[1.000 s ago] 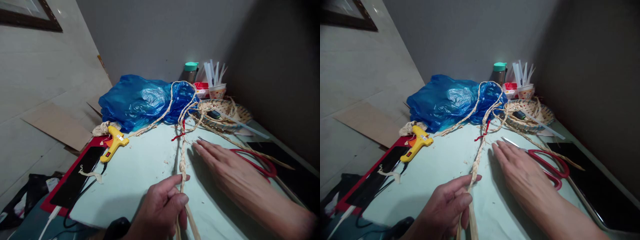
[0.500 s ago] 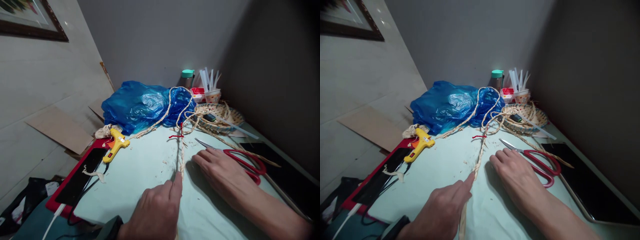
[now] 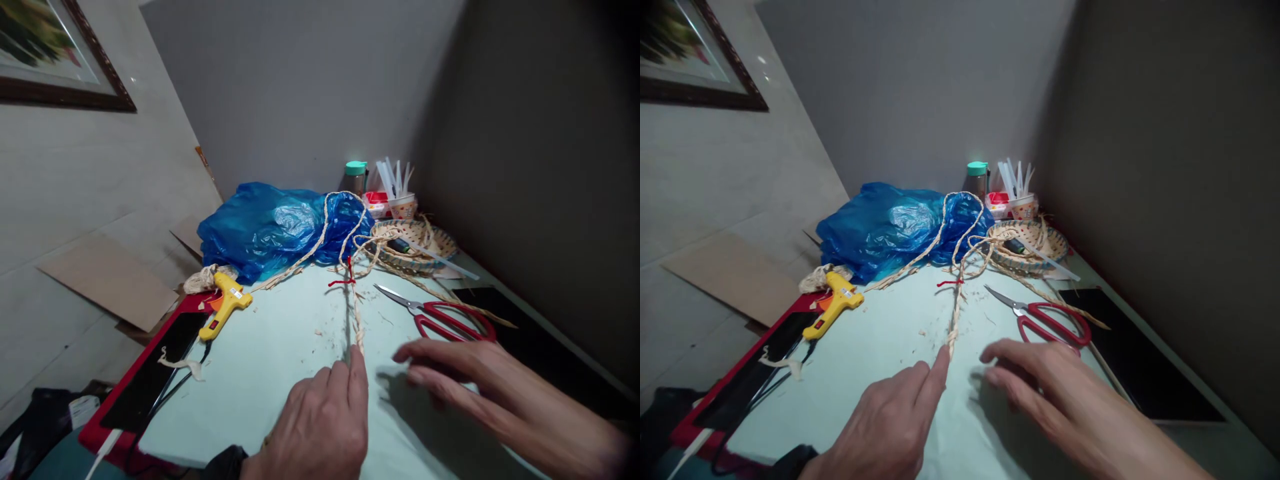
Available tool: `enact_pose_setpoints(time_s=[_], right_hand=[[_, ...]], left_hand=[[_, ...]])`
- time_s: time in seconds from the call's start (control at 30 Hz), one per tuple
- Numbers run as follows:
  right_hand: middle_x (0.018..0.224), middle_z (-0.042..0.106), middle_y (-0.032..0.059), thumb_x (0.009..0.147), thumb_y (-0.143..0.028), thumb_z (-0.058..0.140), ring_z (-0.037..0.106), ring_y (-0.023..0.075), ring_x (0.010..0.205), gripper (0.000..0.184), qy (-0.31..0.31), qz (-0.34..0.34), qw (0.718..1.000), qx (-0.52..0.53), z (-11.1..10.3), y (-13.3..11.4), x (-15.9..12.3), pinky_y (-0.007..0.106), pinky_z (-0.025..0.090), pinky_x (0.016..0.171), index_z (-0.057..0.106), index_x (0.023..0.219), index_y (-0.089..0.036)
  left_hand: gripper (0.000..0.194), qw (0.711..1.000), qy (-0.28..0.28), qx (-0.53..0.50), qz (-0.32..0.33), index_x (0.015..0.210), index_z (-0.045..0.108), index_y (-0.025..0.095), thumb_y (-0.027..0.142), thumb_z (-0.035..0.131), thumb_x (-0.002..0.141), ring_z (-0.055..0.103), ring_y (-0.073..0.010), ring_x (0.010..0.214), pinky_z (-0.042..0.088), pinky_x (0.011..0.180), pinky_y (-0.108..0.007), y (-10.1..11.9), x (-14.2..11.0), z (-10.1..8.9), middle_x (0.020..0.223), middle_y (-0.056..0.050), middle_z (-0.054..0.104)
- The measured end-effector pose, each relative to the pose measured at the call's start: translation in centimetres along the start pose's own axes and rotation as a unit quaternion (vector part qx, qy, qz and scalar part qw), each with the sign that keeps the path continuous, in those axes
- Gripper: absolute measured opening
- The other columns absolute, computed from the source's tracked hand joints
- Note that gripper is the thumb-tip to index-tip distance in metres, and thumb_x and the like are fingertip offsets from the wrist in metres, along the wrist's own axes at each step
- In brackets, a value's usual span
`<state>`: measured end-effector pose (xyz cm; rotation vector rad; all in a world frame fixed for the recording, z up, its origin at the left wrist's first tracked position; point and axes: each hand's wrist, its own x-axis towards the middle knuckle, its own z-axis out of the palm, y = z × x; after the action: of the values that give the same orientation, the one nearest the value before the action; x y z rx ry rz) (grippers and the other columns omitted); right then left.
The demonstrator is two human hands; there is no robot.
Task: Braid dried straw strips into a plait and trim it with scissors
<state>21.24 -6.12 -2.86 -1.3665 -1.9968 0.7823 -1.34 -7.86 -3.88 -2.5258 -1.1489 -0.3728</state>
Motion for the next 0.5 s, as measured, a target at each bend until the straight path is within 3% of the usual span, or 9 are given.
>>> enact_pose_setpoints(time_s=[0.03, 0.13, 0.2, 0.3, 0.37, 0.5], right_hand=[[0.101, 0.073, 0.0063, 0.086, -0.052, 0.059, 0.065, 0.0253, 0.088, 0.033, -0.055, 0.017, 0.998, 0.03, 0.1, -0.6, 1.3, 0.034, 0.051, 0.075, 0.072, 0.106, -0.029], [0.101, 0.069, 0.0056, 0.09, -0.048, 0.056, 0.062, 0.023, 0.094, 0.03, -0.128, 0.043, 0.974, 0.182, 1.3, -1.9, 4.0, 0.032, 0.048, 0.081, 0.067, 0.103, -0.024], [0.09, 0.067, 0.0039, 0.09, -0.046, 0.057, 0.06, 0.0188, 0.086, 0.027, -0.131, 0.072, 0.946, 0.288, 2.4, -2.1, 4.4, 0.028, 0.046, 0.075, 0.063, 0.096, -0.02], [0.082, 0.063, 0.0014, 0.087, -0.044, 0.062, 0.057, 0.015, 0.078, 0.028, -0.125, 0.12, 0.903, 0.392, 3.4, -2.1, 3.5, 0.025, 0.044, 0.072, 0.06, 0.096, -0.017], [0.088, 0.065, 0.0024, 0.087, -0.042, 0.062, 0.06, 0.0168, 0.087, 0.029, -0.15, 0.133, 0.888, 0.415, 3.6, -2.4, 2.6, 0.026, 0.046, 0.078, 0.06, 0.104, -0.018], [0.102, 0.069, 0.004, 0.092, -0.039, 0.055, 0.062, 0.0197, 0.1, 0.023, -0.17, 0.1, 0.915, 0.352, 4.1, -3.3, 1.3, 0.027, 0.047, 0.088, 0.064, 0.105, -0.022]], left_hand=[[0.055, 1.0, 0.013, -0.016, 0.007, 0.13, 0.042, -0.004, -0.004, 0.037, 0.075, 0.063, -0.0208, 0.057, 0.049, 0.043, -0.029, 0.0, 0.2, 0.1, 0.073, -0.008, 0.064], [0.052, 0.993, 0.035, -0.115, -0.004, 0.132, 0.041, 0.0, 0.002, 0.036, 0.08, 0.065, -0.0237, 0.061, 0.051, 0.046, -0.031, -0.4, 0.4, 0.5, 0.079, -0.012, 0.068], [0.049, 0.974, 0.009, -0.225, -0.039, 0.134, 0.042, 0.006, 0.008, 0.035, 0.086, 0.068, -0.0241, 0.073, 0.055, 0.059, -0.033, -0.8, 0.4, 0.4, 0.09, -0.015, 0.07], [0.043, 0.904, -0.065, -0.402, -0.126, 0.135, 0.045, 0.016, 0.019, 0.035, 0.094, 0.067, -0.0207, 0.082, 0.053, 0.076, -0.032, -1.2, 0.3, -0.3, 0.095, -0.01, 0.07], [0.039, 0.849, -0.109, -0.482, -0.19, 0.133, 0.046, 0.019, 0.023, 0.036, 0.095, 0.065, -0.019, 0.079, 0.05, 0.078, -0.031, -1.3, 0.4, -0.8, 0.087, -0.005, 0.07], [0.031, 0.757, -0.146, -0.577, -0.27, 0.125, 0.045, 0.019, 0.026, 0.041, 0.095, 0.062, -0.0167, 0.074, 0.046, 0.073, -0.029, -1.0, 0.4, -1.0, 0.076, -0.001, 0.064]])
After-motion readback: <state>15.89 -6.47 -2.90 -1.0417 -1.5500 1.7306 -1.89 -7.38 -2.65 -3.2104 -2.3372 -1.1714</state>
